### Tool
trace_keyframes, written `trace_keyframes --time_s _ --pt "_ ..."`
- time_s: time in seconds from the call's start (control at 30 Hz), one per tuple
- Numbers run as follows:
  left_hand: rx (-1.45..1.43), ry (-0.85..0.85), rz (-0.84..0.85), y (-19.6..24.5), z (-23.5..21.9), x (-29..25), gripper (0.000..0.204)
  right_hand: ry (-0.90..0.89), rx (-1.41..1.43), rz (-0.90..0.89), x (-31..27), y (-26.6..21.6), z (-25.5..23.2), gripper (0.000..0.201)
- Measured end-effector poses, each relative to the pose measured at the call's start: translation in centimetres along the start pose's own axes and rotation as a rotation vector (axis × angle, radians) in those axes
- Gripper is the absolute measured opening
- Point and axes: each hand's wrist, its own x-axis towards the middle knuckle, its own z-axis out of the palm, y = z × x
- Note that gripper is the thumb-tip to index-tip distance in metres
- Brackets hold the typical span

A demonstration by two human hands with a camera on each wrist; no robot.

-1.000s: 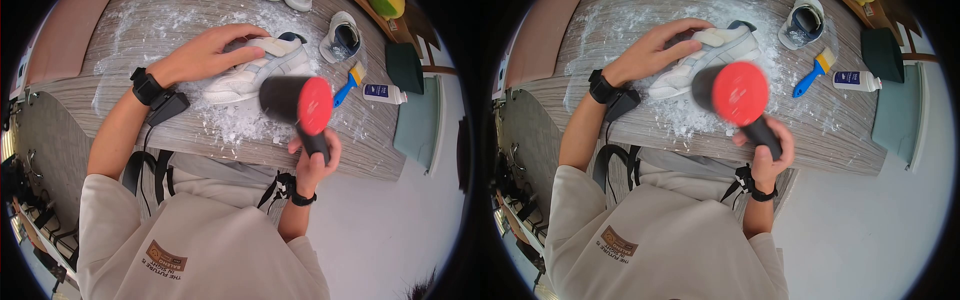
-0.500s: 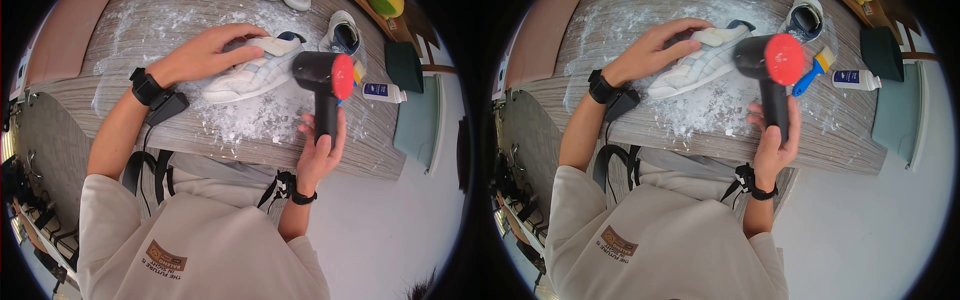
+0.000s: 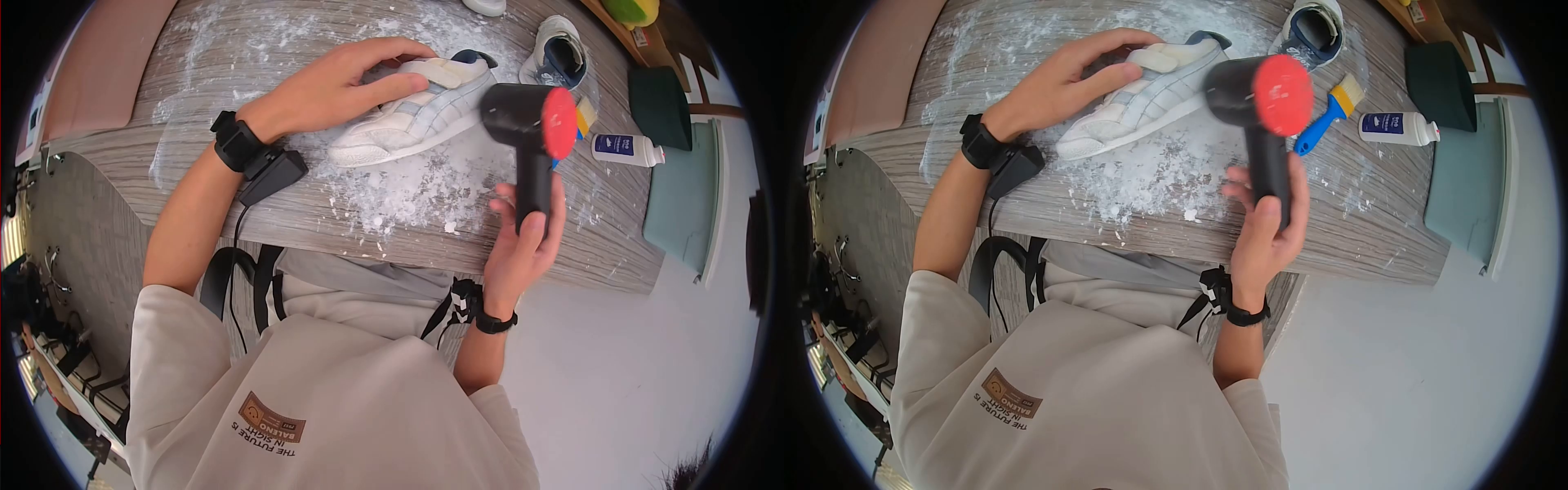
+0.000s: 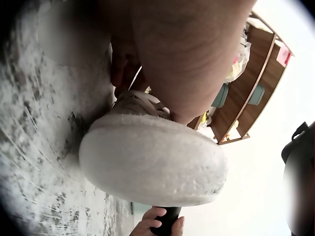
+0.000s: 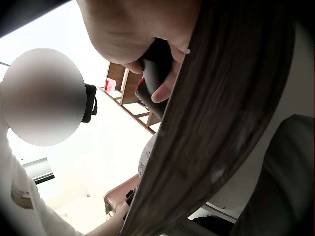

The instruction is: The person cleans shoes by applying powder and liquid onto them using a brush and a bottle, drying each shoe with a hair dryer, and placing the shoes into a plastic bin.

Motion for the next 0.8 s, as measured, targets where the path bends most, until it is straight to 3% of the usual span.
trace_keyframes --time_s 0.1,0.2,0.3,0.43,0.53,0.7,0.8 --pt "0.034 -0.004 0.011 0.0 -0.1 0.0 0.045 0.122 -0.002 0.046 0.7 -0.1 0.2 0.063" --pt "0.028 0.006 0.025 0.0 -0.1 -0.1 0.046 0.048 0.073 0.038 0.5 0.3 -0.7 0.063" --pt "0.030 0.000 0.008 0.2 -0.1 -0.1 0.044 -0.156 0.150 -0.008 -0.4 0.6 -1.7 0.062" --pt "0.001 0.012 0.008 -0.1 0.1 0.0 0.043 -0.180 0.116 -0.040 -0.7 0.5 -1.4 0.059" --pt "0.030 0.019 0.016 0.1 -0.1 -0.1 0.042 0.035 -0.018 -0.027 -0.3 0.2 0.0 0.056" --pt "0.011 0.004 -0.002 0.8 -0.3 0.0 0.044 0.072 -0.125 -0.016 -0.2 -0.2 -1.2 0.052" --pt "-0.010 -0.004 0.012 1.0 -0.4 0.0 0.044 0.035 -0.303 -0.132 -0.6 -0.6 -2.9 0.048"
